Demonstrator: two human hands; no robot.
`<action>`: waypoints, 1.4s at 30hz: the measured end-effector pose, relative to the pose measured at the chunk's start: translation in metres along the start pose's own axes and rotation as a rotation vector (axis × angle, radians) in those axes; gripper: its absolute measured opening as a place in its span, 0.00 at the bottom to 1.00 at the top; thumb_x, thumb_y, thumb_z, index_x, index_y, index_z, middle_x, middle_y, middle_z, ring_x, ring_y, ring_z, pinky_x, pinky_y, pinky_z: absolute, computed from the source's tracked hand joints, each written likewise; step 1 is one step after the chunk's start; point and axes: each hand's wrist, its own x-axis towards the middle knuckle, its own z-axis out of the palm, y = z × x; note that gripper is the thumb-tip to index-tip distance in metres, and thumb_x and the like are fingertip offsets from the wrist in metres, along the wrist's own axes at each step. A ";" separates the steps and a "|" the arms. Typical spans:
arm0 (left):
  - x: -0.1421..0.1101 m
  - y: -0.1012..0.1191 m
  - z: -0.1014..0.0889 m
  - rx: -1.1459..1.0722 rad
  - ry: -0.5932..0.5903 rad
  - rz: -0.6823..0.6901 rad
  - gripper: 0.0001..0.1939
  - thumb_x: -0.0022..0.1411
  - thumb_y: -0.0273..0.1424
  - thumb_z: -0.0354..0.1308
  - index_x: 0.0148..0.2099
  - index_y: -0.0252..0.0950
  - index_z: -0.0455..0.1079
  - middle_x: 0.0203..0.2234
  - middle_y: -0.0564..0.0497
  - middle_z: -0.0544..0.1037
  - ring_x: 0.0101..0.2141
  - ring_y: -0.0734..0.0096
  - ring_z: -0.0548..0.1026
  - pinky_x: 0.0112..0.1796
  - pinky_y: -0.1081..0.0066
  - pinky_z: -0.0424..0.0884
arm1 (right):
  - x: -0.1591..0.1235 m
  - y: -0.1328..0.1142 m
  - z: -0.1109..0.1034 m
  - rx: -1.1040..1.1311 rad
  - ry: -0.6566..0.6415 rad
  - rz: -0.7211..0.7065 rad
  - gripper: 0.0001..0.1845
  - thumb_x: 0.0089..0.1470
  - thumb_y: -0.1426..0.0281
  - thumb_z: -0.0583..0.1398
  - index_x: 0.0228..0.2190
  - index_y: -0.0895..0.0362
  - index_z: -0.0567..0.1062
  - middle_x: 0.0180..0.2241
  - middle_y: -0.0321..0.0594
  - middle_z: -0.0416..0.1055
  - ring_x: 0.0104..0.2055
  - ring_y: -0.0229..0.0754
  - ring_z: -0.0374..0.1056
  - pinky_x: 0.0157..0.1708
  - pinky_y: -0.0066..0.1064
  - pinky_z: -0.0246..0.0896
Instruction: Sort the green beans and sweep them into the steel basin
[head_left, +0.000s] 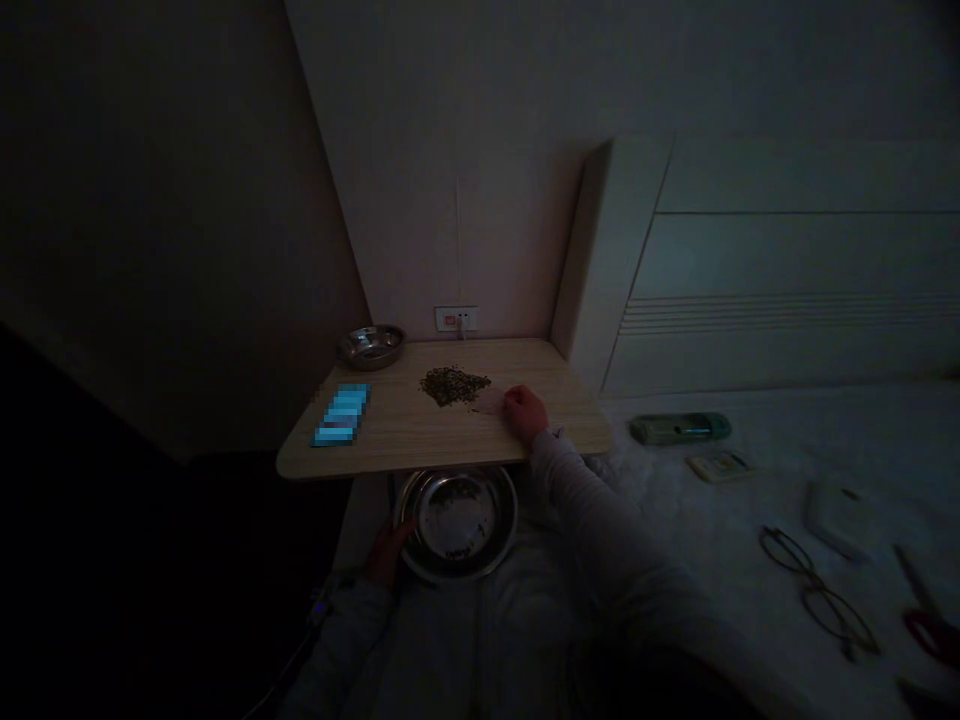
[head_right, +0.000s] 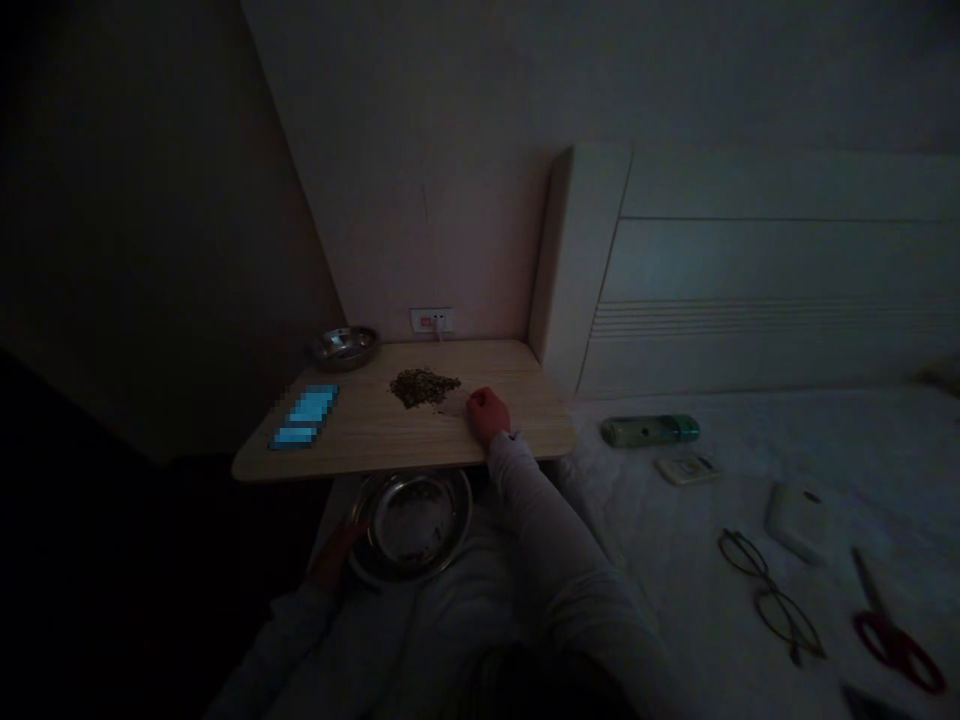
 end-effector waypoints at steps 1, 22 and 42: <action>0.000 0.000 0.001 -0.011 0.006 -0.010 0.06 0.44 0.29 0.57 0.29 0.39 0.71 0.30 0.48 0.78 0.37 0.61 0.73 0.39 0.65 0.67 | 0.000 0.000 0.000 0.004 -0.005 -0.002 0.08 0.42 0.70 0.52 0.27 0.56 0.69 0.25 0.35 0.68 0.28 0.35 0.61 0.29 0.26 0.54; 0.004 -0.003 0.001 -0.073 0.032 -0.009 0.08 0.39 0.30 0.59 0.28 0.37 0.71 0.26 0.49 0.78 0.35 0.57 0.74 0.38 0.62 0.67 | -0.004 -0.004 -0.005 -0.006 -0.098 -0.027 0.08 0.42 0.69 0.52 0.26 0.56 0.70 0.26 0.35 0.69 0.29 0.36 0.63 0.30 0.26 0.55; 0.007 -0.007 0.001 -0.070 0.042 -0.002 0.09 0.41 0.31 0.59 0.30 0.38 0.72 0.27 0.49 0.78 0.36 0.58 0.74 0.38 0.63 0.67 | -0.005 -0.002 -0.004 0.030 -0.146 -0.052 0.07 0.42 0.69 0.52 0.26 0.56 0.69 0.24 0.33 0.69 0.28 0.35 0.63 0.30 0.26 0.56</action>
